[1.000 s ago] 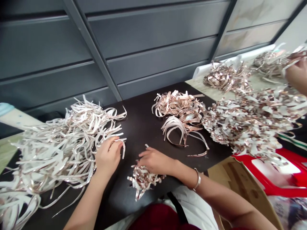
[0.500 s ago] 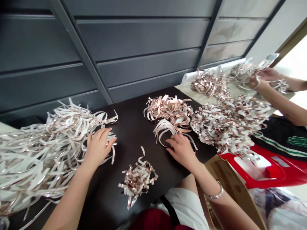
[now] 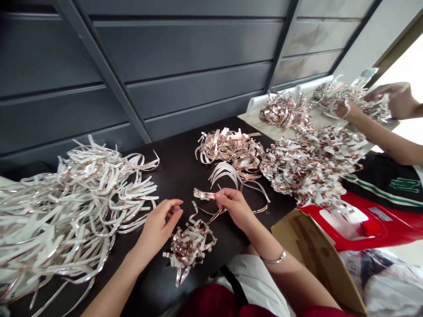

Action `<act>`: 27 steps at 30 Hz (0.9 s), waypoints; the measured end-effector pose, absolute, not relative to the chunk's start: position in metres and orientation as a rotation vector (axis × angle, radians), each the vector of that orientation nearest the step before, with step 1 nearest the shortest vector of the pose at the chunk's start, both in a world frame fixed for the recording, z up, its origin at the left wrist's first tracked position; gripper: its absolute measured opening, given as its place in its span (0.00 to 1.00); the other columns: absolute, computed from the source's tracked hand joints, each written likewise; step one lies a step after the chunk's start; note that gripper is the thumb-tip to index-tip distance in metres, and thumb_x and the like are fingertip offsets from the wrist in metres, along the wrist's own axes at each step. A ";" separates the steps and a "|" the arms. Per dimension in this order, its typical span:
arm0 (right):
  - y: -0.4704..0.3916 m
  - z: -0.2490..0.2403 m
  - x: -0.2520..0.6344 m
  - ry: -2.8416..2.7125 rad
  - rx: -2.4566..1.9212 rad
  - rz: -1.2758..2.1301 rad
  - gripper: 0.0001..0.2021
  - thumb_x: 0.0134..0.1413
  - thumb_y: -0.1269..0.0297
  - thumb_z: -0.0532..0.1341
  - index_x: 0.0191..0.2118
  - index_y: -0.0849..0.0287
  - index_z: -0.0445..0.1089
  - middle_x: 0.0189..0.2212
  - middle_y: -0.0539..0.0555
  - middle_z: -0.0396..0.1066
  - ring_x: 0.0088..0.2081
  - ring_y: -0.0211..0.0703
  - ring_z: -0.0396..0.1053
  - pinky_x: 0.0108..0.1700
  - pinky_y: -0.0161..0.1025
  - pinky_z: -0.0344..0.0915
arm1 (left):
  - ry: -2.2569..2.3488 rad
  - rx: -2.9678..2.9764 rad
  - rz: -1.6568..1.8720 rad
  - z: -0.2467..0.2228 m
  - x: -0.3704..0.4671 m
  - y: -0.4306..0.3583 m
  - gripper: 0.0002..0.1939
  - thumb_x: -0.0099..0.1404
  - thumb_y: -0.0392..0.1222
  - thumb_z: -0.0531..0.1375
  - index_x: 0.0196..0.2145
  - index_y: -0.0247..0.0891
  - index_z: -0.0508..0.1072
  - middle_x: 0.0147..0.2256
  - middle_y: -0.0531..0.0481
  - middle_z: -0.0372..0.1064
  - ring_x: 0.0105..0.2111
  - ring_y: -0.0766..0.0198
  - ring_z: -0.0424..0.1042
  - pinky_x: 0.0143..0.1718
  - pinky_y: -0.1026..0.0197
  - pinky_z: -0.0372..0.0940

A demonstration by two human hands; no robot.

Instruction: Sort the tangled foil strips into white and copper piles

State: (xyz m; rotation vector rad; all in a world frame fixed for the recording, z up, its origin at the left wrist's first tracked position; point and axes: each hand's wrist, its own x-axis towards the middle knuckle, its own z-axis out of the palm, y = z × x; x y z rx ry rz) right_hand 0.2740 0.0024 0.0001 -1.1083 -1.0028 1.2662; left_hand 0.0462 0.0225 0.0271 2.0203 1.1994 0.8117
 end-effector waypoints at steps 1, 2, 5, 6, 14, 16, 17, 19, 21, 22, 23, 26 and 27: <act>0.003 0.002 0.270 -1.033 -1.107 1.257 0.17 0.46 0.53 0.65 0.20 0.61 0.66 0.14 0.46 0.61 0.19 0.32 0.55 0.23 0.32 0.51 | 1.197 1.893 0.776 0.027 0.048 0.022 0.12 0.63 0.46 0.55 0.38 0.37 0.72 0.31 0.49 0.69 0.30 0.64 0.68 0.33 0.62 0.64; 0.003 0.004 0.266 -1.088 -1.112 1.229 0.16 0.46 0.53 0.65 0.21 0.61 0.67 0.15 0.47 0.62 0.19 0.32 0.56 0.23 0.32 0.52 | 1.168 1.741 0.732 0.027 0.051 0.021 0.14 0.62 0.49 0.56 0.37 0.36 0.72 0.27 0.50 0.68 0.26 0.66 0.67 0.29 0.64 0.62; 0.003 0.011 0.255 -1.392 -1.101 1.035 0.13 0.49 0.55 0.64 0.26 0.60 0.72 0.21 0.50 0.70 0.24 0.36 0.64 0.27 0.34 0.59 | 0.989 1.221 0.616 0.029 0.057 0.016 0.22 0.57 0.58 0.58 0.33 0.33 0.71 0.21 0.54 0.62 0.18 0.73 0.59 0.19 0.69 0.53; 0.003 0.013 0.251 -1.519 -1.073 0.943 0.12 0.51 0.56 0.64 0.28 0.60 0.74 0.23 0.52 0.72 0.26 0.38 0.67 0.29 0.35 0.61 | 0.949 1.070 0.609 0.029 0.059 0.014 0.24 0.55 0.60 0.60 0.32 0.32 0.71 0.20 0.55 0.61 0.17 0.74 0.57 0.18 0.70 0.51; 0.011 0.008 0.244 -2.080 -1.039 0.472 0.09 0.58 0.62 0.59 0.37 0.61 0.73 0.30 0.55 0.74 0.33 0.41 0.70 0.36 0.36 0.65 | 1.079 0.806 0.802 0.027 0.048 0.006 0.17 0.48 0.48 0.67 0.22 0.33 0.66 0.17 0.56 0.62 0.15 0.77 0.56 0.16 0.72 0.49; 0.017 -0.003 0.259 -2.218 -1.217 0.330 0.07 0.58 0.66 0.58 0.37 0.61 0.72 0.31 0.56 0.73 0.34 0.43 0.69 0.37 0.38 0.65 | 1.126 0.883 0.886 0.026 0.042 0.006 0.15 0.49 0.45 0.67 0.21 0.33 0.65 0.16 0.56 0.61 0.16 0.76 0.56 0.17 0.72 0.50; 0.021 -0.010 0.268 -2.272 -1.292 0.237 0.06 0.58 0.68 0.59 0.37 0.62 0.73 0.31 0.57 0.73 0.34 0.44 0.69 0.38 0.40 0.65 | 1.150 0.915 0.918 0.025 0.039 0.006 0.15 0.50 0.45 0.66 0.21 0.33 0.65 0.17 0.56 0.62 0.16 0.76 0.57 0.17 0.72 0.51; 0.031 -0.021 0.289 -2.385 -1.357 0.086 0.06 0.57 0.71 0.58 0.35 0.63 0.73 0.30 0.57 0.72 0.34 0.46 0.68 0.39 0.42 0.64 | 1.185 0.957 0.958 0.023 0.036 0.006 0.13 0.51 0.44 0.65 0.22 0.33 0.65 0.17 0.56 0.62 0.16 0.75 0.57 0.17 0.71 0.52; 0.041 -0.025 0.305 -2.378 -1.436 -0.046 0.08 0.58 0.72 0.57 0.33 0.64 0.73 0.28 0.58 0.71 0.34 0.48 0.68 0.40 0.44 0.63 | 1.199 0.999 0.978 0.020 0.034 0.005 0.12 0.53 0.44 0.64 0.22 0.33 0.66 0.17 0.56 0.63 0.16 0.75 0.57 0.18 0.70 0.52; 0.044 -0.025 0.310 -2.359 -1.460 -0.087 0.09 0.58 0.72 0.56 0.32 0.64 0.74 0.28 0.59 0.71 0.33 0.48 0.68 0.41 0.46 0.62 | 1.199 1.023 0.981 0.019 0.033 0.004 0.12 0.54 0.44 0.63 0.22 0.33 0.66 0.17 0.56 0.62 0.16 0.75 0.57 0.19 0.70 0.52; 0.047 -0.022 0.311 -2.311 -1.472 -0.102 0.10 0.59 0.71 0.56 0.32 0.64 0.74 0.27 0.59 0.71 0.33 0.48 0.67 0.41 0.47 0.61 | 1.200 1.045 0.984 0.018 0.033 0.004 0.12 0.55 0.44 0.62 0.23 0.33 0.66 0.17 0.56 0.62 0.17 0.75 0.57 0.19 0.70 0.52; 0.043 -0.005 0.294 -2.067 -1.400 0.091 0.10 0.59 0.68 0.56 0.32 0.62 0.73 0.28 0.57 0.73 0.33 0.46 0.68 0.40 0.43 0.63 | 1.212 1.104 0.996 0.016 0.031 0.002 0.12 0.56 0.44 0.62 0.23 0.34 0.67 0.18 0.55 0.63 0.18 0.74 0.58 0.20 0.70 0.53; 0.040 0.002 0.283 -1.982 -1.348 0.252 0.09 0.58 0.67 0.56 0.33 0.62 0.73 0.30 0.57 0.74 0.33 0.44 0.69 0.38 0.39 0.64 | 1.217 1.120 0.998 0.016 0.031 0.001 0.12 0.56 0.45 0.62 0.23 0.34 0.67 0.19 0.55 0.63 0.18 0.73 0.59 0.20 0.70 0.53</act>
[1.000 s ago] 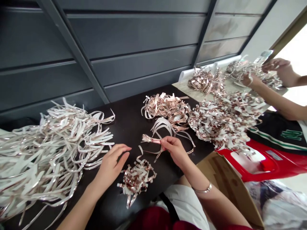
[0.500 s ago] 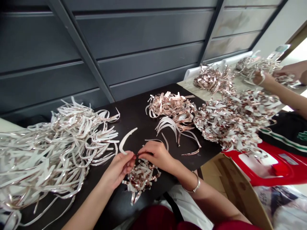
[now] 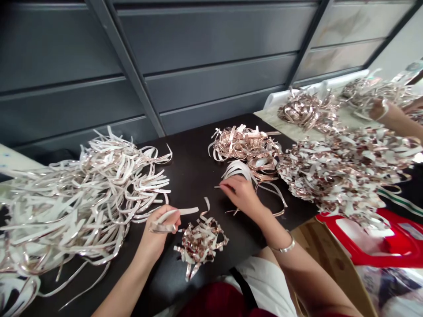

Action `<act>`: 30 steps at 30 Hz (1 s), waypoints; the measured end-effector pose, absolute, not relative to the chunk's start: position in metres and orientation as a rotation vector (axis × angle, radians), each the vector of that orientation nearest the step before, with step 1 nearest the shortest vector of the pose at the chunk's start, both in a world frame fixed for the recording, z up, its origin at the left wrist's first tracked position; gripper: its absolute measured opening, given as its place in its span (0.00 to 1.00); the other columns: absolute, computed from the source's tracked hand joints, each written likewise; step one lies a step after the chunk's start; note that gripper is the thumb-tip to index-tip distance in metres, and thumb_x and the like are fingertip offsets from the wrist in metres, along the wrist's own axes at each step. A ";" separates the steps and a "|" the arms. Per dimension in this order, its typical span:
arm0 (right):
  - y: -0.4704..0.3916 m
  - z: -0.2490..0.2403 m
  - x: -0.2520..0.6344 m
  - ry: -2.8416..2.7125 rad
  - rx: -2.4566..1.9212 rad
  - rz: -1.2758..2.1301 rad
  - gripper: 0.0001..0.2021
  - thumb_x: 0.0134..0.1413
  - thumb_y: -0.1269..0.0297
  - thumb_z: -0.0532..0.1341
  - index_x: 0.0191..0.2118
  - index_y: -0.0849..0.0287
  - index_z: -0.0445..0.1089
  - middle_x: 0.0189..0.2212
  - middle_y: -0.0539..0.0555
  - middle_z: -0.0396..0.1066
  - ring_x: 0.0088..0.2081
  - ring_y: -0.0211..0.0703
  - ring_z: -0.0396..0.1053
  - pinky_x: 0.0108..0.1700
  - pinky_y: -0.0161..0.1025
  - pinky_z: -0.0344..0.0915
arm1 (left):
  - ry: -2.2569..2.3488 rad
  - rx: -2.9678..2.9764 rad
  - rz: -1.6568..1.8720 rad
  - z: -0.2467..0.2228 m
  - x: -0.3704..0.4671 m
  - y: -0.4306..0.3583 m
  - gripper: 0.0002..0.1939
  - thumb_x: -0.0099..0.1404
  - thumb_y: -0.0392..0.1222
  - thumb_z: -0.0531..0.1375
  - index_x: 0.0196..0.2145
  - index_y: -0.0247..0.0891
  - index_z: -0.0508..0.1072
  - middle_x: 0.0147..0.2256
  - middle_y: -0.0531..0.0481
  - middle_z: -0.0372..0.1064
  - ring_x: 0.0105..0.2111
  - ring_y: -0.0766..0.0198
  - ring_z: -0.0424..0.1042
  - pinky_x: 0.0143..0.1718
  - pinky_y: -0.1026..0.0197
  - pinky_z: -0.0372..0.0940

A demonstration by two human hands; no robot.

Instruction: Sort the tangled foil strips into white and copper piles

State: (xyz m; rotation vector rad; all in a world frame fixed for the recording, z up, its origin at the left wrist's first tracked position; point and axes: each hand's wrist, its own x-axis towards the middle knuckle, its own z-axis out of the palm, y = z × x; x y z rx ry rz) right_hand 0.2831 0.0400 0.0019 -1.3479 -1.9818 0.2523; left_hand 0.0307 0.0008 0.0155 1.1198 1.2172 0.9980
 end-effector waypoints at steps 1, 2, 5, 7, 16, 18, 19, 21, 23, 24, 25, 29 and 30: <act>0.036 0.009 0.271 -1.940 -1.288 0.433 0.09 0.58 0.67 0.56 0.33 0.61 0.73 0.29 0.55 0.74 0.31 0.41 0.70 0.35 0.36 0.64 | 1.222 1.134 0.997 0.015 0.030 0.000 0.13 0.57 0.46 0.62 0.23 0.34 0.68 0.19 0.55 0.63 0.18 0.73 0.59 0.20 0.70 0.54; 0.033 0.015 0.258 -1.959 -1.222 0.619 0.08 0.57 0.66 0.57 0.32 0.61 0.73 0.29 0.54 0.74 0.30 0.39 0.70 0.34 0.34 0.64 | 1.227 1.144 0.993 0.014 0.029 0.000 0.13 0.57 0.46 0.62 0.24 0.34 0.68 0.20 0.55 0.64 0.19 0.73 0.59 0.19 0.70 0.54; 0.029 0.026 0.228 -1.961 -1.122 0.979 0.08 0.54 0.66 0.58 0.28 0.62 0.72 0.23 0.51 0.71 0.25 0.35 0.66 0.28 0.31 0.61 | 1.236 1.122 0.999 0.012 0.027 -0.001 0.13 0.57 0.48 0.62 0.25 0.36 0.68 0.20 0.55 0.64 0.18 0.72 0.60 0.18 0.71 0.54; 0.032 0.028 0.216 -1.918 -1.118 1.110 0.09 0.53 0.66 0.58 0.27 0.63 0.71 0.20 0.49 0.68 0.22 0.33 0.62 0.24 0.29 0.58 | 1.213 1.092 1.010 0.013 0.027 -0.001 0.13 0.56 0.49 0.62 0.26 0.36 0.68 0.21 0.55 0.65 0.19 0.71 0.62 0.18 0.71 0.55; 0.032 0.014 0.193 -1.807 -1.060 1.009 0.09 0.56 0.67 0.58 0.30 0.63 0.73 0.23 0.51 0.72 0.24 0.34 0.66 0.26 0.30 0.60 | 1.327 1.189 0.938 0.020 0.033 -0.004 0.13 0.58 0.49 0.60 0.28 0.34 0.74 0.21 0.50 0.69 0.20 0.67 0.67 0.22 0.67 0.61; 0.027 0.011 0.192 -1.808 -1.068 0.814 0.09 0.56 0.67 0.57 0.32 0.62 0.74 0.24 0.52 0.72 0.24 0.35 0.66 0.26 0.31 0.61 | 1.347 1.295 0.945 0.019 0.031 -0.006 0.13 0.60 0.47 0.58 0.29 0.34 0.75 0.22 0.49 0.70 0.21 0.66 0.68 0.23 0.66 0.62; 0.024 0.009 0.191 -1.816 -1.062 0.718 0.08 0.56 0.67 0.57 0.32 0.62 0.74 0.24 0.52 0.72 0.24 0.35 0.66 0.26 0.31 0.61 | 1.364 1.367 0.953 0.019 0.030 -0.007 0.13 0.61 0.46 0.57 0.29 0.35 0.75 0.23 0.49 0.70 0.22 0.65 0.68 0.24 0.66 0.62; 0.019 0.007 0.191 -1.837 -1.031 0.584 0.08 0.56 0.69 0.57 0.33 0.61 0.73 0.24 0.53 0.72 0.24 0.35 0.66 0.27 0.32 0.63 | 1.390 1.536 0.978 0.019 0.028 -0.009 0.12 0.63 0.44 0.55 0.30 0.36 0.76 0.24 0.49 0.70 0.23 0.65 0.68 0.25 0.66 0.62; 0.015 0.005 0.189 -1.851 -1.003 0.498 0.08 0.56 0.70 0.56 0.33 0.61 0.73 0.25 0.54 0.73 0.25 0.36 0.67 0.28 0.33 0.64 | 1.408 1.707 1.012 0.020 0.028 -0.010 0.12 0.64 0.41 0.54 0.32 0.36 0.76 0.25 0.49 0.71 0.24 0.65 0.69 0.28 0.66 0.62; 0.013 0.005 0.188 -1.855 -0.999 0.463 0.08 0.56 0.71 0.56 0.33 0.61 0.73 0.25 0.54 0.73 0.25 0.37 0.68 0.28 0.33 0.65 | 1.409 1.791 1.025 0.020 0.027 -0.011 0.11 0.65 0.40 0.54 0.33 0.37 0.76 0.26 0.49 0.71 0.26 0.65 0.69 0.29 0.66 0.62; 0.011 0.005 0.187 -1.858 -1.001 0.436 0.08 0.56 0.71 0.56 0.34 0.61 0.73 0.25 0.54 0.73 0.26 0.37 0.68 0.29 0.34 0.65 | 1.404 1.869 1.034 0.020 0.028 -0.011 0.11 0.65 0.38 0.53 0.35 0.37 0.76 0.27 0.48 0.71 0.27 0.65 0.69 0.31 0.65 0.63; 0.005 0.008 0.183 -1.855 -1.033 0.422 0.08 0.57 0.71 0.56 0.35 0.59 0.74 0.26 0.53 0.74 0.26 0.38 0.70 0.31 0.34 0.67 | 1.348 2.153 1.075 0.016 0.027 -0.014 0.12 0.65 0.33 0.52 0.42 0.37 0.74 0.32 0.45 0.73 0.32 0.63 0.70 0.37 0.63 0.64; 0.004 0.010 0.183 -1.848 -1.043 0.440 0.08 0.57 0.70 0.56 0.35 0.59 0.74 0.26 0.53 0.74 0.26 0.38 0.70 0.31 0.34 0.68 | 1.332 2.223 1.090 0.015 0.027 -0.015 0.13 0.65 0.33 0.52 0.43 0.37 0.73 0.33 0.45 0.73 0.33 0.62 0.71 0.38 0.62 0.65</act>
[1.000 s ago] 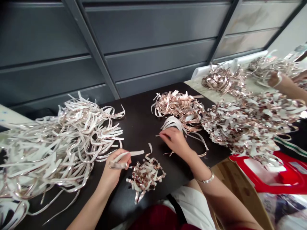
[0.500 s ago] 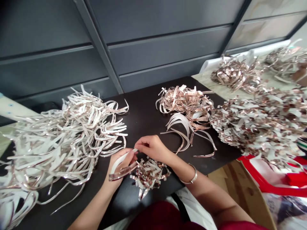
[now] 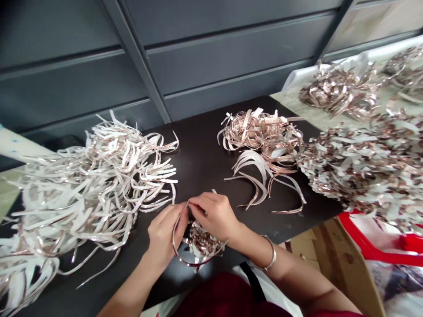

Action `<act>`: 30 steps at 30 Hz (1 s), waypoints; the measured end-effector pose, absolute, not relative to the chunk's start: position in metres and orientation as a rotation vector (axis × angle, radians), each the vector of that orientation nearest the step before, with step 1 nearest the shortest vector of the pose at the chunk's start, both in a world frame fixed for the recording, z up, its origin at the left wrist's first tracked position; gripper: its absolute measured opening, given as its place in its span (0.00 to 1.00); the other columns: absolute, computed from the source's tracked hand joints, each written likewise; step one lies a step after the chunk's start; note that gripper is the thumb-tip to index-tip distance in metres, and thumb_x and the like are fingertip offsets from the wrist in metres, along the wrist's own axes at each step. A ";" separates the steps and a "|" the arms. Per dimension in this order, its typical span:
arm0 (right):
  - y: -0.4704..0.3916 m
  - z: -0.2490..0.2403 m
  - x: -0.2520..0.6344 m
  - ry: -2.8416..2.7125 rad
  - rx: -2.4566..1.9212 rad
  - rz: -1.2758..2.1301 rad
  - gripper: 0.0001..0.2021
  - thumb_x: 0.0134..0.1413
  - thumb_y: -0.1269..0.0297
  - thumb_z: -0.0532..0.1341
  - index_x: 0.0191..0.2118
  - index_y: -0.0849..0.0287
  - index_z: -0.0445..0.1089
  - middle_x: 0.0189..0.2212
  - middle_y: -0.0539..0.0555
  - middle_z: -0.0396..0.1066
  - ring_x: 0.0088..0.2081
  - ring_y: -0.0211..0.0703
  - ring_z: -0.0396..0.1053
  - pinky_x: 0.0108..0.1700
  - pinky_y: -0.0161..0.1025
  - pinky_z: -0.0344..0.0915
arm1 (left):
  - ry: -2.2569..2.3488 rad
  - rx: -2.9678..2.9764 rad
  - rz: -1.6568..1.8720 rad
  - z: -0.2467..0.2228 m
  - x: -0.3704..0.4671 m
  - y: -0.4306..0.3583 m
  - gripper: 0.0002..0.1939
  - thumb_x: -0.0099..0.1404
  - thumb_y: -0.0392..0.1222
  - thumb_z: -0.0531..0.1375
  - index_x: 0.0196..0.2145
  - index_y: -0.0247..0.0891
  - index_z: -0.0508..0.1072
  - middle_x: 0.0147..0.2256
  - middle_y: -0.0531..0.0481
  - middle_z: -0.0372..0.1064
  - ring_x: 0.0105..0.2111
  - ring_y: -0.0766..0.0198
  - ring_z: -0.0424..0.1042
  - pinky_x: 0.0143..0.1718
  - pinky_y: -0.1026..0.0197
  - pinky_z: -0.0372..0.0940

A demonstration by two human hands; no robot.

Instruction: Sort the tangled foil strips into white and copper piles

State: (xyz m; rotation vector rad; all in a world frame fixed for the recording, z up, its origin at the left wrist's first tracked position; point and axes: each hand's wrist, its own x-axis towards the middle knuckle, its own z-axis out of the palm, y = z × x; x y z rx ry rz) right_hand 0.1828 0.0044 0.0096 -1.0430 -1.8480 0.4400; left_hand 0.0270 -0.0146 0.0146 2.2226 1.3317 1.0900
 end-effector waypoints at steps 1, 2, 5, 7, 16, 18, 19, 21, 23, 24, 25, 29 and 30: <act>0.003 0.012 0.182 -1.840 -1.050 0.461 0.08 0.57 0.70 0.56 0.35 0.59 0.74 0.26 0.53 0.74 0.27 0.38 0.71 0.31 0.33 0.68 | 1.322 2.289 1.102 0.014 0.027 -0.015 0.13 0.65 0.32 0.52 0.44 0.37 0.73 0.33 0.44 0.73 0.33 0.61 0.71 0.39 0.61 0.65; 0.003 0.014 0.182 -1.834 -1.053 0.485 0.08 0.57 0.70 0.56 0.35 0.59 0.74 0.26 0.53 0.74 0.27 0.37 0.71 0.31 0.33 0.67 | 1.318 2.350 1.109 0.013 0.026 -0.016 0.13 0.64 0.32 0.53 0.44 0.36 0.72 0.33 0.44 0.73 0.33 0.60 0.71 0.39 0.61 0.65; 0.002 0.021 0.180 -1.846 -1.060 0.538 0.09 0.56 0.72 0.56 0.34 0.59 0.74 0.24 0.52 0.73 0.25 0.36 0.69 0.29 0.32 0.65 | 1.335 2.483 1.087 0.013 0.024 -0.017 0.14 0.64 0.32 0.53 0.46 0.35 0.71 0.32 0.43 0.72 0.32 0.60 0.70 0.37 0.60 0.65; 0.003 0.025 0.179 -1.863 -1.072 0.549 0.10 0.55 0.73 0.55 0.30 0.59 0.73 0.22 0.51 0.70 0.23 0.35 0.67 0.28 0.31 0.63 | 1.338 2.518 1.061 0.014 0.024 -0.018 0.14 0.65 0.32 0.52 0.47 0.35 0.71 0.32 0.43 0.72 0.31 0.60 0.69 0.36 0.61 0.65; 0.011 0.031 0.181 -1.908 -1.053 0.596 0.09 0.54 0.72 0.56 0.28 0.59 0.72 0.20 0.49 0.68 0.22 0.33 0.63 0.25 0.29 0.58 | 1.442 1.906 1.036 0.029 0.025 -0.017 0.10 0.64 0.37 0.53 0.32 0.38 0.75 0.26 0.50 0.72 0.26 0.64 0.69 0.30 0.65 0.63; 0.013 0.028 0.184 -1.958 -1.001 0.539 0.09 0.57 0.70 0.55 0.31 0.59 0.73 0.22 0.50 0.70 0.23 0.34 0.66 0.27 0.30 0.60 | 1.487 1.767 1.013 0.032 0.025 -0.016 0.11 0.64 0.39 0.54 0.29 0.38 0.74 0.23 0.51 0.71 0.24 0.65 0.69 0.28 0.65 0.62; 0.013 0.027 0.186 -1.989 -0.981 0.503 0.10 0.59 0.70 0.55 0.32 0.60 0.73 0.23 0.51 0.71 0.24 0.35 0.67 0.28 0.31 0.61 | 1.491 1.740 1.001 0.033 0.025 -0.015 0.11 0.64 0.39 0.54 0.28 0.38 0.74 0.23 0.51 0.71 0.23 0.65 0.69 0.28 0.65 0.61; 0.014 0.024 0.188 -2.068 -0.959 0.446 0.11 0.61 0.68 0.53 0.33 0.60 0.73 0.25 0.53 0.72 0.26 0.37 0.68 0.30 0.32 0.62 | 1.464 1.740 0.971 0.033 0.025 -0.014 0.12 0.64 0.40 0.53 0.28 0.38 0.74 0.23 0.51 0.70 0.23 0.64 0.69 0.28 0.65 0.61; 0.016 0.023 0.190 -2.163 -0.960 0.421 0.12 0.62 0.67 0.52 0.33 0.60 0.73 0.26 0.54 0.71 0.27 0.38 0.68 0.31 0.33 0.62 | 1.416 1.757 0.935 0.032 0.025 -0.014 0.12 0.64 0.40 0.53 0.29 0.38 0.74 0.24 0.50 0.70 0.24 0.64 0.68 0.28 0.64 0.60; 0.016 0.023 0.190 -2.209 -0.965 0.407 0.13 0.62 0.67 0.51 0.33 0.60 0.72 0.25 0.54 0.71 0.27 0.38 0.67 0.31 0.33 0.62 | 1.401 1.757 0.919 0.031 0.024 -0.014 0.11 0.64 0.40 0.53 0.29 0.38 0.75 0.24 0.50 0.69 0.24 0.64 0.67 0.28 0.64 0.59; 0.017 0.023 0.190 -2.250 -0.971 0.390 0.14 0.62 0.68 0.51 0.32 0.60 0.72 0.25 0.54 0.70 0.27 0.38 0.66 0.30 0.33 0.61 | 1.392 1.750 0.906 0.029 0.024 -0.013 0.11 0.63 0.40 0.53 0.29 0.38 0.75 0.24 0.50 0.69 0.23 0.64 0.67 0.27 0.64 0.59; 0.019 0.028 0.188 -2.368 -0.981 0.318 0.16 0.62 0.71 0.49 0.27 0.61 0.70 0.21 0.53 0.66 0.23 0.37 0.62 0.26 0.34 0.56 | 1.398 1.733 0.865 0.025 0.021 -0.012 0.11 0.62 0.40 0.54 0.27 0.38 0.74 0.21 0.51 0.67 0.22 0.65 0.65 0.26 0.65 0.57; 0.020 0.029 0.187 -2.396 -0.980 0.300 0.16 0.61 0.71 0.49 0.26 0.61 0.70 0.20 0.52 0.65 0.23 0.37 0.61 0.26 0.34 0.55 | 1.396 1.744 0.852 0.024 0.021 -0.012 0.11 0.63 0.40 0.54 0.27 0.38 0.74 0.21 0.51 0.67 0.22 0.65 0.65 0.26 0.65 0.57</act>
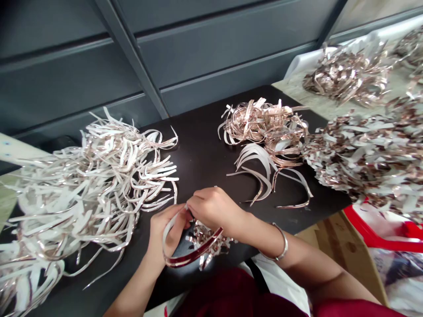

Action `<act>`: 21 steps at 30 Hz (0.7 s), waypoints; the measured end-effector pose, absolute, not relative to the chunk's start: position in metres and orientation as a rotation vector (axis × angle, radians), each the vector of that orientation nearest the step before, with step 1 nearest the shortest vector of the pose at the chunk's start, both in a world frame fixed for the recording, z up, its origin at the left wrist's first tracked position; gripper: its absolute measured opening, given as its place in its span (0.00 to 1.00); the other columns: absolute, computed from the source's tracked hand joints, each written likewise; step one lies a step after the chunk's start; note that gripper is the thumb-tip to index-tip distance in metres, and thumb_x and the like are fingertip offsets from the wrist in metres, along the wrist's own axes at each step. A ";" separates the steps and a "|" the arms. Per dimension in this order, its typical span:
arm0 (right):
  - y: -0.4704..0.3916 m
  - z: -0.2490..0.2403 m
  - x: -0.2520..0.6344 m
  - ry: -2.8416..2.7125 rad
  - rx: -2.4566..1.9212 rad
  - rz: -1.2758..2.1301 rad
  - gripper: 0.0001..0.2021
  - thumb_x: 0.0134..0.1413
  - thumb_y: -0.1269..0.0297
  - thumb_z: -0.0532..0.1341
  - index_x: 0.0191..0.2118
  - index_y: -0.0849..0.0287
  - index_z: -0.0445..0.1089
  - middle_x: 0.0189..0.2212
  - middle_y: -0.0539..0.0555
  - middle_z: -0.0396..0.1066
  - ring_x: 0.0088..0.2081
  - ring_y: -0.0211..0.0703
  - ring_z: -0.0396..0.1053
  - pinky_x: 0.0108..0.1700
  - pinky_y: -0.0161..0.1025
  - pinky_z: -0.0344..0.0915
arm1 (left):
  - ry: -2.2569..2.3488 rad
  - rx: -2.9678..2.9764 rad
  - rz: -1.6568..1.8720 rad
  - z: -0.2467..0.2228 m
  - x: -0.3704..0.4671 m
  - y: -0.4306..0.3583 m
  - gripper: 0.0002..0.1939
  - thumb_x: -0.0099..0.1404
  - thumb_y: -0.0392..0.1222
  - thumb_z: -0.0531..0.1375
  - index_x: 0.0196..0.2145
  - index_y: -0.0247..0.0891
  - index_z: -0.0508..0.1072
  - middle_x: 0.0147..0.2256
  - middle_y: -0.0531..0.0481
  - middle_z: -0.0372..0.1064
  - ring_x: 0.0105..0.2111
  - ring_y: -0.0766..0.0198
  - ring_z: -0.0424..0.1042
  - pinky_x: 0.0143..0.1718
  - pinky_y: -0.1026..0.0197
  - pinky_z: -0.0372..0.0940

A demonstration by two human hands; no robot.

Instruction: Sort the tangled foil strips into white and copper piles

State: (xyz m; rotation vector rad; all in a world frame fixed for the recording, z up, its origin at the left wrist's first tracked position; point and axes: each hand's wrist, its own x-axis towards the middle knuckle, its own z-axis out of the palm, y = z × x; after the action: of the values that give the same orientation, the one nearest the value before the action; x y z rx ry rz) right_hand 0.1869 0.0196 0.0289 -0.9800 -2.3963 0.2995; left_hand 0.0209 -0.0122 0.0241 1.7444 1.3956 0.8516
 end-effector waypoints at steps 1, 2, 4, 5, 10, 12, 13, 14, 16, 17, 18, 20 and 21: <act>0.020 0.029 0.186 -2.423 -0.981 0.279 0.16 0.61 0.71 0.50 0.25 0.61 0.69 0.20 0.52 0.64 0.22 0.37 0.60 0.25 0.34 0.54 | 1.394 1.759 0.838 0.023 0.021 -0.012 0.12 0.63 0.40 0.53 0.26 0.38 0.73 0.21 0.51 0.67 0.22 0.65 0.65 0.26 0.66 0.57; 0.020 0.029 0.186 -2.446 -0.985 0.258 0.16 0.60 0.72 0.50 0.24 0.61 0.68 0.19 0.52 0.63 0.22 0.37 0.59 0.25 0.34 0.53 | 1.393 1.771 0.828 0.022 0.021 -0.011 0.12 0.63 0.40 0.53 0.26 0.37 0.73 0.21 0.51 0.67 0.22 0.65 0.66 0.26 0.66 0.57; 0.022 0.026 0.185 -2.464 -0.991 0.236 0.15 0.59 0.72 0.50 0.23 0.61 0.67 0.19 0.52 0.63 0.22 0.37 0.59 0.25 0.35 0.52 | 1.392 1.778 0.806 0.020 0.021 -0.011 0.14 0.64 0.41 0.52 0.25 0.37 0.72 0.20 0.51 0.67 0.21 0.66 0.66 0.26 0.66 0.58; 0.023 0.024 0.186 -2.452 -0.991 0.248 0.15 0.59 0.72 0.50 0.23 0.61 0.67 0.19 0.52 0.63 0.22 0.37 0.59 0.25 0.35 0.52 | 1.395 1.769 0.798 0.019 0.022 -0.010 0.14 0.64 0.41 0.52 0.24 0.37 0.72 0.20 0.51 0.67 0.21 0.66 0.66 0.25 0.66 0.58; 0.029 0.016 0.195 -2.264 -0.895 0.535 0.12 0.59 0.71 0.53 0.28 0.61 0.70 0.22 0.51 0.69 0.25 0.36 0.65 0.29 0.31 0.58 | 1.413 1.635 0.774 0.018 0.026 -0.006 0.16 0.64 0.42 0.52 0.23 0.37 0.72 0.18 0.52 0.66 0.20 0.66 0.65 0.24 0.65 0.58; 0.031 0.014 0.198 -2.234 -0.866 0.605 0.11 0.60 0.69 0.54 0.29 0.60 0.71 0.23 0.51 0.70 0.26 0.35 0.67 0.30 0.30 0.59 | 1.414 1.629 0.786 0.017 0.027 -0.005 0.16 0.64 0.43 0.52 0.24 0.37 0.73 0.19 0.51 0.68 0.20 0.66 0.65 0.25 0.65 0.58; 0.031 0.014 0.199 -2.241 -0.871 0.601 0.11 0.61 0.69 0.54 0.29 0.60 0.71 0.23 0.51 0.71 0.26 0.35 0.67 0.30 0.31 0.59 | 1.415 1.650 0.790 0.017 0.027 -0.005 0.16 0.64 0.42 0.52 0.24 0.37 0.74 0.20 0.51 0.68 0.20 0.66 0.66 0.25 0.65 0.58; 0.030 0.014 0.199 -2.260 -0.887 0.574 0.12 0.61 0.69 0.54 0.29 0.60 0.72 0.23 0.51 0.70 0.25 0.36 0.67 0.30 0.31 0.59 | 1.414 1.684 0.791 0.017 0.027 -0.005 0.15 0.64 0.42 0.52 0.25 0.37 0.74 0.21 0.51 0.68 0.21 0.66 0.66 0.25 0.65 0.58; 0.029 0.014 0.198 -2.316 -0.932 0.497 0.13 0.61 0.70 0.53 0.28 0.61 0.71 0.23 0.52 0.70 0.25 0.37 0.66 0.28 0.33 0.57 | 1.407 1.763 0.782 0.016 0.027 -0.006 0.15 0.65 0.40 0.51 0.26 0.36 0.74 0.22 0.51 0.68 0.21 0.66 0.66 0.25 0.66 0.58; 0.028 0.014 0.198 -2.352 -0.953 0.466 0.13 0.60 0.71 0.53 0.27 0.61 0.71 0.22 0.52 0.69 0.24 0.37 0.65 0.27 0.33 0.56 | 1.398 1.803 0.773 0.015 0.027 -0.006 0.15 0.65 0.40 0.51 0.27 0.36 0.74 0.22 0.51 0.68 0.21 0.66 0.66 0.25 0.66 0.57; 0.027 0.014 0.197 -2.388 -0.971 0.445 0.13 0.60 0.71 0.53 0.27 0.62 0.71 0.22 0.52 0.68 0.24 0.37 0.64 0.27 0.34 0.55 | 1.388 1.841 0.764 0.015 0.027 -0.006 0.14 0.65 0.39 0.51 0.27 0.36 0.74 0.22 0.51 0.67 0.21 0.67 0.65 0.25 0.66 0.57; 0.027 0.015 0.197 -2.452 -0.989 0.419 0.13 0.59 0.72 0.53 0.26 0.62 0.70 0.21 0.51 0.66 0.24 0.37 0.63 0.26 0.34 0.54 | 1.370 1.907 0.749 0.014 0.027 -0.007 0.14 0.65 0.38 0.50 0.28 0.35 0.74 0.22 0.51 0.66 0.22 0.67 0.65 0.24 0.66 0.56; 0.026 0.016 0.198 -2.479 -0.991 0.413 0.13 0.59 0.72 0.53 0.25 0.61 0.69 0.21 0.51 0.65 0.23 0.36 0.62 0.26 0.34 0.53 | 1.363 1.932 0.744 0.014 0.027 -0.007 0.14 0.66 0.38 0.50 0.29 0.35 0.73 0.22 0.51 0.65 0.22 0.67 0.64 0.25 0.66 0.56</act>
State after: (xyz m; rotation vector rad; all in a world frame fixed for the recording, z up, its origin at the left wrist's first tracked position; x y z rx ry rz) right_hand 0.1976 0.0264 0.0160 -0.9908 -2.4792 0.4130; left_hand 0.0273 -0.0071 0.0143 1.9320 1.3635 0.7444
